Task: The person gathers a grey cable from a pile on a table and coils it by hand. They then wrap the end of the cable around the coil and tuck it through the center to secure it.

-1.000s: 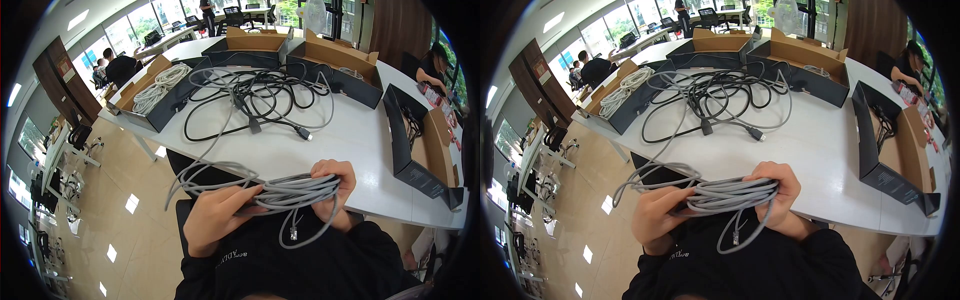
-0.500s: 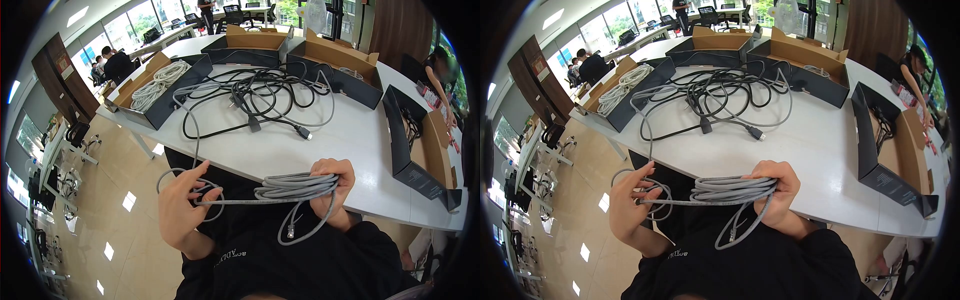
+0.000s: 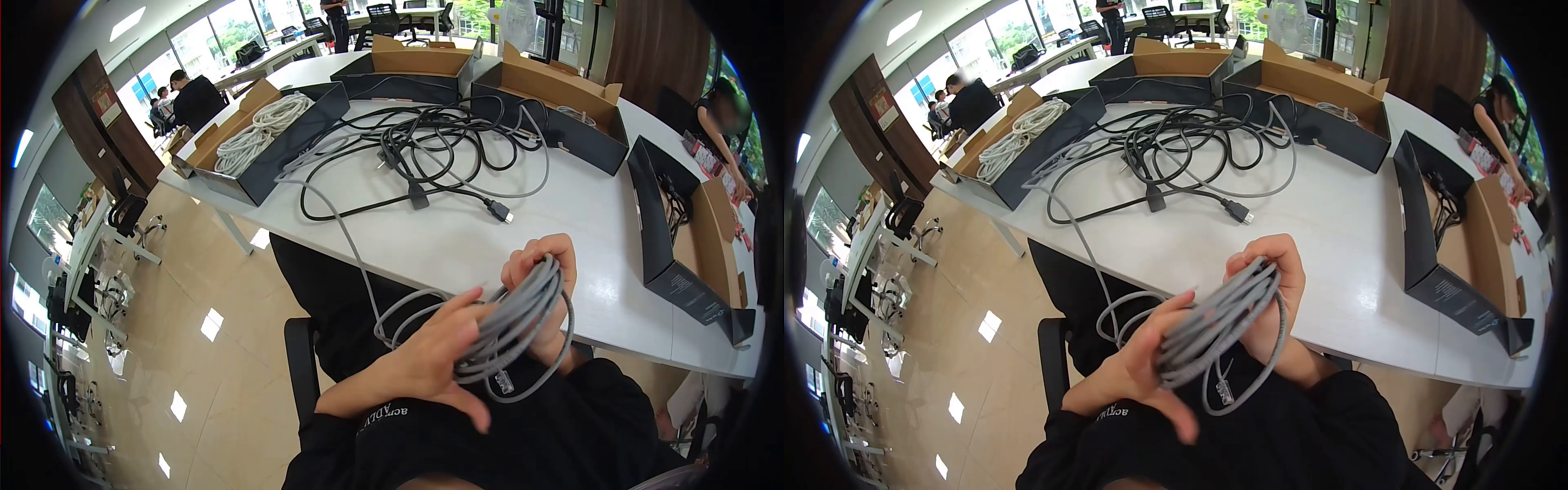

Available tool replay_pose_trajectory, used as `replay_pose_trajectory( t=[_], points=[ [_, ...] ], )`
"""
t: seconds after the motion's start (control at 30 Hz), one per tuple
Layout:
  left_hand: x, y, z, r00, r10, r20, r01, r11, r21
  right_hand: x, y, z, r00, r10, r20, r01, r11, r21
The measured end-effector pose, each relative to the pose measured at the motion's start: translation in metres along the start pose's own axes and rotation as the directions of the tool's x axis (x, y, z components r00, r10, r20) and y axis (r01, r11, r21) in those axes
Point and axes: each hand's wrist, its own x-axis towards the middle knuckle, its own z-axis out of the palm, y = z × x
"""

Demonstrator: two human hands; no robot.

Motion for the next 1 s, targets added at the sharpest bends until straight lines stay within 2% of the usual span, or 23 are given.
replay_pose_trajectory(
  t=[0.07,0.2,0.3,0.33,0.43,0.57,0.6,0.67,0.73,0.77,0.83,0.87,0.93,0.97,1.0],
  points=[
    [0.006,-0.004,0.014,0.987,0.13,-0.093,-0.121,0.988,0.098,0.002,-0.002,0.004,1.0,-0.007,0.004,0.007,0.995,0.1],
    [0.003,-0.016,0.032,0.951,0.247,-0.184,-0.214,0.96,0.183,0.003,-0.001,0.006,0.996,-0.091,-0.026,0.091,0.996,-0.017],
    [0.004,-0.014,0.027,0.966,0.2,-0.166,-0.183,0.977,0.113,0.003,0.004,0.004,0.995,-0.09,-0.032,0.09,0.996,-0.021],
    [0.006,-0.012,0.025,0.957,0.216,-0.192,-0.183,0.967,0.18,0.003,0.003,0.005,0.996,-0.084,-0.024,0.084,0.996,-0.034],
    [0.0,-0.009,0.008,0.999,0.042,0.017,-0.043,0.998,0.038,0.003,0.006,0.006,0.999,-0.051,0.005,0.051,0.998,-0.02],
    [0.01,0.0,0.002,0.992,-0.106,-0.074,0.095,0.985,-0.145,0.002,0.008,0.009,0.995,0.1,0.003,-0.1,0.995,-0.021],
    [0.008,-0.003,0.0,0.992,-0.092,-0.083,0.079,0.986,-0.146,0.001,0.008,0.007,0.992,0.127,0.011,-0.126,0.991,-0.036],
    [0.005,0.007,-0.001,0.933,-0.328,-0.15,0.249,0.885,-0.393,-0.001,0.008,0.005,0.989,0.139,0.046,-0.136,0.989,-0.065],
    [0.01,0.011,-0.004,0.863,-0.453,-0.224,0.328,0.839,-0.435,-0.004,0.008,0.002,0.98,0.175,0.092,-0.165,0.98,-0.112],
    [0.01,0.014,-0.007,0.823,-0.502,-0.267,0.349,0.817,-0.459,-0.004,0.007,0.002,0.974,0.181,0.135,-0.16,0.975,-0.154],
    [0.009,0.016,-0.021,0.798,-0.55,-0.245,0.369,0.768,-0.523,-0.003,0.004,0.006,0.956,0.196,0.217,-0.145,0.962,-0.232],
    [0.009,0.019,-0.03,0.786,-0.588,-0.191,0.422,0.736,-0.53,-0.003,0.002,0.006,0.942,0.197,0.271,-0.122,0.955,-0.271],
    [0.01,0.025,-0.046,0.748,-0.658,-0.082,0.525,0.663,-0.533,0.005,-0.002,0.005,0.88,0.11,0.462,0.076,0.928,-0.365],
    [0.014,0.025,-0.052,0.727,-0.687,0.001,0.614,0.649,-0.448,0.007,-0.004,0.005,0.829,0.077,0.554,0.179,0.902,-0.393],
    [0.021,0.023,-0.06,0.693,-0.716,0.079,0.691,0.63,-0.354,0.004,-0.005,0.009,0.823,0.141,0.55,0.115,0.907,-0.405]
  ],
)
